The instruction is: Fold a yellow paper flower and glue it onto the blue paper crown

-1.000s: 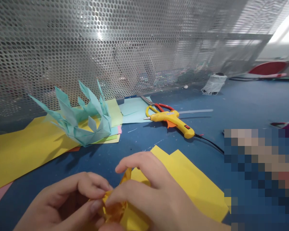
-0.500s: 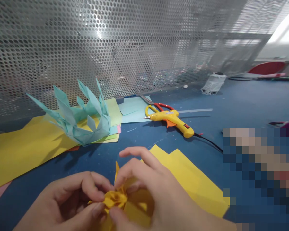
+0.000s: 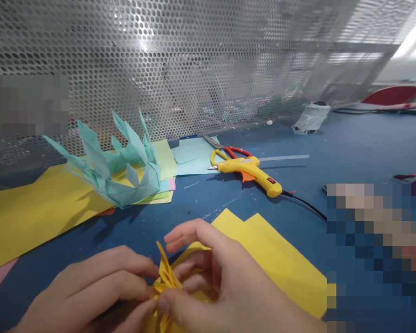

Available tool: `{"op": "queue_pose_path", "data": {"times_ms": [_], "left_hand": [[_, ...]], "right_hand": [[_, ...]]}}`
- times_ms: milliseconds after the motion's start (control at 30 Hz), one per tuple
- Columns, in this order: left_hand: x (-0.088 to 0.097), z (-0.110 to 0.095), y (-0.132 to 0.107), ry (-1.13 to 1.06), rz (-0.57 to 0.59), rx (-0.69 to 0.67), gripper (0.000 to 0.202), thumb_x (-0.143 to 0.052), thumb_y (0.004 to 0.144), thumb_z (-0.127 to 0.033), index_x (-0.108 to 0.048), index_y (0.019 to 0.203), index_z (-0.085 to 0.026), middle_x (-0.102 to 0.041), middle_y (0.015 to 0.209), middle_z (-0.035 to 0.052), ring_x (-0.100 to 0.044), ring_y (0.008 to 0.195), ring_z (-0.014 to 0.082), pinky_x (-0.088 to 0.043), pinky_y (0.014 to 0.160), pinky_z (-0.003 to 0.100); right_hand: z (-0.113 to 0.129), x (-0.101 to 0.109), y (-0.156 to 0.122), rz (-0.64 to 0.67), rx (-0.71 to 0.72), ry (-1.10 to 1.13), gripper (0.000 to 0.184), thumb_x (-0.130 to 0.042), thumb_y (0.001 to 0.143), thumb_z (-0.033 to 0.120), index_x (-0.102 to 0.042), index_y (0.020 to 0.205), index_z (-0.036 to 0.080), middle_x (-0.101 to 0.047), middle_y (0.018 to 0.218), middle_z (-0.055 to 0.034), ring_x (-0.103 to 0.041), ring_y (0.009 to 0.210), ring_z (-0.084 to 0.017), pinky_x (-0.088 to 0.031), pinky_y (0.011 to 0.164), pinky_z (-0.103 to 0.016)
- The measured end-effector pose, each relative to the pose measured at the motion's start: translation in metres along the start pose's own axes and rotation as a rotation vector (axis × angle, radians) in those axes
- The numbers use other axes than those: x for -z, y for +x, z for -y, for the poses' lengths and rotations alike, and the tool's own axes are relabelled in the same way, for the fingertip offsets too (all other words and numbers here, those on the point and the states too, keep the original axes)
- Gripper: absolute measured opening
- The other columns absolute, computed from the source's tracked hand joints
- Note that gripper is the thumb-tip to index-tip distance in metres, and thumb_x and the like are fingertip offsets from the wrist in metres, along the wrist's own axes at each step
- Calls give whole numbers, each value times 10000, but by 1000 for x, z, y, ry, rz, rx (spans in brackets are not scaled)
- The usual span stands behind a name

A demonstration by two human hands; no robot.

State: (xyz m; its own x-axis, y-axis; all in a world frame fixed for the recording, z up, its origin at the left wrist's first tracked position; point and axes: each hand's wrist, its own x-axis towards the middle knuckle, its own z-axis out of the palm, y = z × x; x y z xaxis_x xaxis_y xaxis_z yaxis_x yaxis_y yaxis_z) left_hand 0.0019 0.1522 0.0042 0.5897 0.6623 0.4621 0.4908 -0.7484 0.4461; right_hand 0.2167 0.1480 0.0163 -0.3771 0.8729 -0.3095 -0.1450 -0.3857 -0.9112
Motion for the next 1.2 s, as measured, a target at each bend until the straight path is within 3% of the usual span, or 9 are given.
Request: {"op": "queue_pose_path", "data": {"times_ms": [200,367,533,733,867,967,1100,1200], "left_hand": [[2,-5,8,-200,-10,187,200,-598,847,-62,-590,766,-245,-723,842,-82,-715,761,68,-535,662,111],[3,-1,16,-262,-21,280,208,-663,910,-198,-646,707,-239,-734,769,-44,-696,666,108,-542,599,166],[1,-3,24,-168,-77,279,204,-746,901,-403,-717,759,-259,-728,736,11,-711,725,196,-567,593,240],[4,-3,16,-133,-100,241,157,-742,922,-419,-738,846,-282,-745,762,12,-723,744,213,-570,613,252],[9,2,7,-132,-67,161,55,-735,956,-324,-693,931,-300,-758,848,-39,-726,778,159,-557,706,212],[11,4,6,-145,-33,136,92,-702,980,-257,-666,908,-302,-728,839,-75,-714,779,114,-525,696,166],[10,5,6,-168,-16,153,179,-653,1017,-326,-631,845,-281,-682,776,-80,-671,693,97,-484,602,162],[8,4,4,-160,-13,153,262,-581,1057,-402,-592,830,-271,-655,766,-79,-652,693,99,-472,612,175]], "right_hand": [[-2,-2,-1,3,30,60,450,-943,686,151,-683,1015,313,-735,906,91,-755,804,-67,-591,736,-149],[0,0,0,-65,105,52,420,-933,702,155,-695,991,346,-701,936,112,-746,774,-49,-618,716,-147],[3,-1,-1,-34,74,76,424,-965,714,306,-663,1012,325,-725,889,99,-758,749,-69,-632,701,-171],[7,2,-1,-23,25,63,476,-993,674,296,-645,998,287,-751,843,80,-753,750,-83,-615,719,-180],[8,4,1,-60,40,63,483,-1006,653,306,-654,983,281,-741,825,76,-728,740,-72,-600,692,-154],[8,6,1,-58,55,51,479,-990,682,352,-649,1011,285,-735,812,71,-722,759,-81,-607,700,-166],[7,5,1,-11,48,46,471,-982,695,288,-637,1016,289,-713,790,85,-718,735,-69,-588,693,-155],[5,5,0,5,64,51,432,-952,730,249,-650,1034,303,-689,810,93,-704,713,-60,-582,668,-155]]}}
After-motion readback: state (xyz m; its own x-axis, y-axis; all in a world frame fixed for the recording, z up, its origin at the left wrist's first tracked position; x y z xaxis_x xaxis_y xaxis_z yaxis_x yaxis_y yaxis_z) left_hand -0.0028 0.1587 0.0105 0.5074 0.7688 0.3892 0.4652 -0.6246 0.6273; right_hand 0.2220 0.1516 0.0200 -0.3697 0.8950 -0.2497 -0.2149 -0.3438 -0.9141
